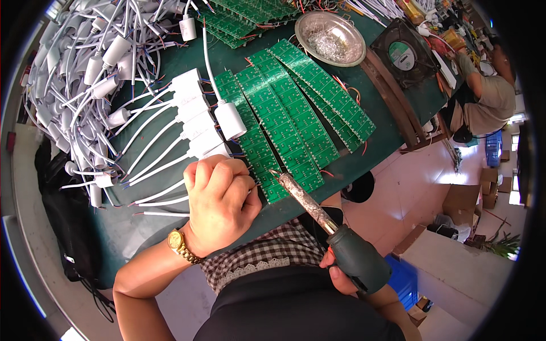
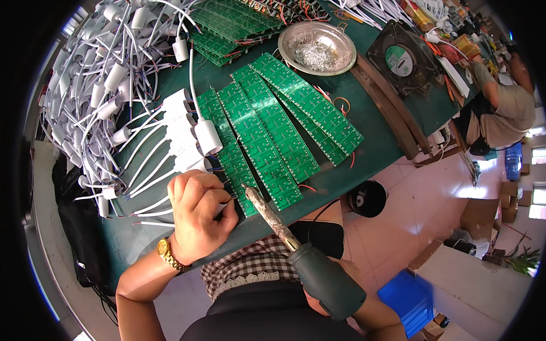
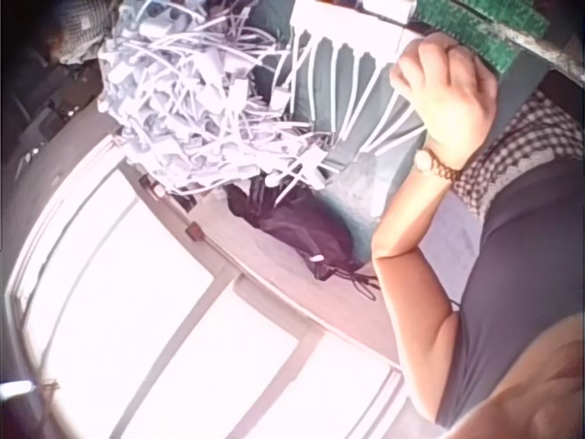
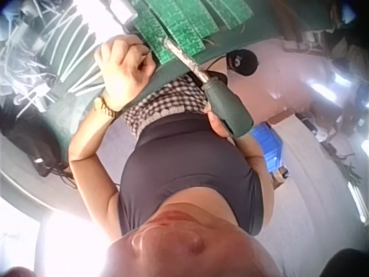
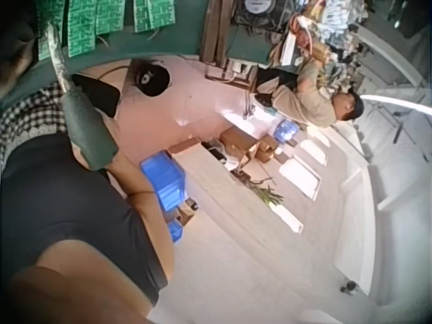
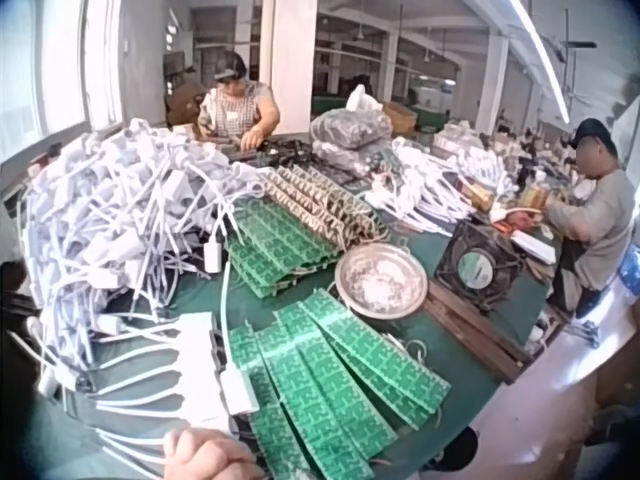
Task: The person solders wires from cable assemblies onto green circuit boards using a soldering gun.
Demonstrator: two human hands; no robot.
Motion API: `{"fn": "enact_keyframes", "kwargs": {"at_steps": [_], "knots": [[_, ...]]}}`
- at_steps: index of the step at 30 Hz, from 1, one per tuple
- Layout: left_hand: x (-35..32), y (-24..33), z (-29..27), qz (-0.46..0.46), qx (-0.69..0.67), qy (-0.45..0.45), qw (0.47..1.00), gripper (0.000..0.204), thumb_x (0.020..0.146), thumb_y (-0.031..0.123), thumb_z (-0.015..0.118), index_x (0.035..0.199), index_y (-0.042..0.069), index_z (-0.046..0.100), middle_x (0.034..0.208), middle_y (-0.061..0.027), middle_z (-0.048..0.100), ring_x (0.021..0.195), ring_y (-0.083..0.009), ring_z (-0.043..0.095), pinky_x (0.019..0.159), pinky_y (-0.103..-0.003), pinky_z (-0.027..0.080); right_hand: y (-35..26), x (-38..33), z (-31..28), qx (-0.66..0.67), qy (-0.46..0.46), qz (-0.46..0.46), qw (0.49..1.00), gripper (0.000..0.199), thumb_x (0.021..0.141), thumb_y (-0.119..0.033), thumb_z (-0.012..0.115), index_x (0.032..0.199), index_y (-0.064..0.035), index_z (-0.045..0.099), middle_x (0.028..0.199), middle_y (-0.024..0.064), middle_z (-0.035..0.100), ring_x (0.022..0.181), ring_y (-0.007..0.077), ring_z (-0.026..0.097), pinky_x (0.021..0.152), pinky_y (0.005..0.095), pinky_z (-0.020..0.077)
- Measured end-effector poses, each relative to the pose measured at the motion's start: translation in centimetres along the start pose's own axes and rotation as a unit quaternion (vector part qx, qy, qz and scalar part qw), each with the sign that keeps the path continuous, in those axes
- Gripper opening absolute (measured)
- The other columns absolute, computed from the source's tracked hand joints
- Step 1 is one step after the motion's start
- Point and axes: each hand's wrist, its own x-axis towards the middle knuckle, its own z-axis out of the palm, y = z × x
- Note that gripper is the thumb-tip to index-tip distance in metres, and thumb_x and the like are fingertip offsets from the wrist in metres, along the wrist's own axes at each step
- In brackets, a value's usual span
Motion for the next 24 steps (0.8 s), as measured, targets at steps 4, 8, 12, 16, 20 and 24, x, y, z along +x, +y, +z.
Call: {"fn": "enact_keyframes", "kwargs": {"at_steps": [4, 8, 12, 16, 20, 24], "knots": [[0.1, 0.1, 0.0, -0.004, 0.003, -0.007, 1.000, 0.029, 0.056, -0.001, 0.072, 0.080, 0.009, 0.058, 0.093, -0.0054, 0.055, 0.091, -0.0261, 0.053, 0.080, -0.041, 0.036, 1.4, -0.3, 1.4, -0.116, 0.055, -0.050, 0.990, 0.014, 0.085, -0.012, 0.059, 0.093, -0.0015, 0.058, 0.079, 0.0087, 0.060, 0.070, 0.0194, 0.061, 0.063, 0.0313, 0.0514], [-0.1, 0.1, 0.0, -0.004, 0.003, -0.010, 1.000, 0.029, 0.056, -0.001, 0.072, 0.080, 0.009, 0.058, 0.094, -0.0057, 0.055, 0.091, -0.0262, 0.053, 0.080, -0.041, 0.035, 2.6, 0.1, 1.9, -0.026, 0.036, -0.128, 0.991, 0.011, 0.085, -0.014, 0.059, 0.086, -0.0034, 0.059, 0.076, 0.0082, 0.061, 0.067, 0.0190, 0.060, 0.060, 0.0309, 0.0496], [-0.1, 0.0, 0.0, -0.003, 0.006, -0.009, 1.000, 0.029, 0.056, -0.001, 0.072, 0.080, 0.009, 0.058, 0.093, -0.0056, 0.055, 0.091, -0.0263, 0.053, 0.079, -0.041, 0.035, 4.2, -0.9, 2.9, -0.060, 0.115, -0.116, 0.985, 0.018, 0.074, -0.017, 0.065, 0.087, -0.0044, 0.063, 0.083, 0.0092, 0.063, 0.062, 0.0208, 0.060, 0.053, 0.0324, 0.0477], [-0.1, 0.0, 0.1, 0.002, 0.017, -0.005, 1.000, 0.030, 0.056, 0.000, 0.072, 0.081, 0.009, 0.058, 0.093, -0.0055, 0.055, 0.091, -0.0263, 0.053, 0.079, -0.041, 0.035, 6.7, -2.0, 4.1, -0.141, 0.132, -0.112, 0.975, 0.036, 0.061, -0.021, 0.073, 0.093, -0.0052, 0.067, 0.088, 0.0100, 0.063, 0.058, 0.0226, 0.061, 0.047, 0.0327, 0.0463], [-0.1, 0.0, 0.0, 0.001, 0.014, -0.005, 1.000, 0.030, 0.056, 0.000, 0.072, 0.081, 0.009, 0.058, 0.094, -0.0053, 0.055, 0.091, -0.0263, 0.053, 0.079, -0.041, 0.035, 6.3, -2.4, 3.4, 0.004, 0.134, -0.052, 0.990, 0.010, 0.085, -0.013, 0.061, 0.081, -0.0047, 0.060, 0.078, 0.0065, 0.064, 0.067, 0.0166, 0.061, 0.059, 0.0307, 0.0505], [-0.1, 0.0, -0.1, -0.005, 0.007, -0.007, 1.000, 0.029, 0.056, -0.001, 0.072, 0.080, 0.009, 0.058, 0.094, -0.0051, 0.055, 0.091, -0.0261, 0.053, 0.079, -0.041, 0.035, 2.4, -1.2, 1.7, 0.010, 0.064, 0.091, 0.994, 0.020, 0.072, -0.020, 0.071, 0.087, -0.0079, 0.068, 0.070, 0.0036, 0.066, 0.061, 0.0177, 0.064, 0.055, 0.0291, 0.0487]]}}
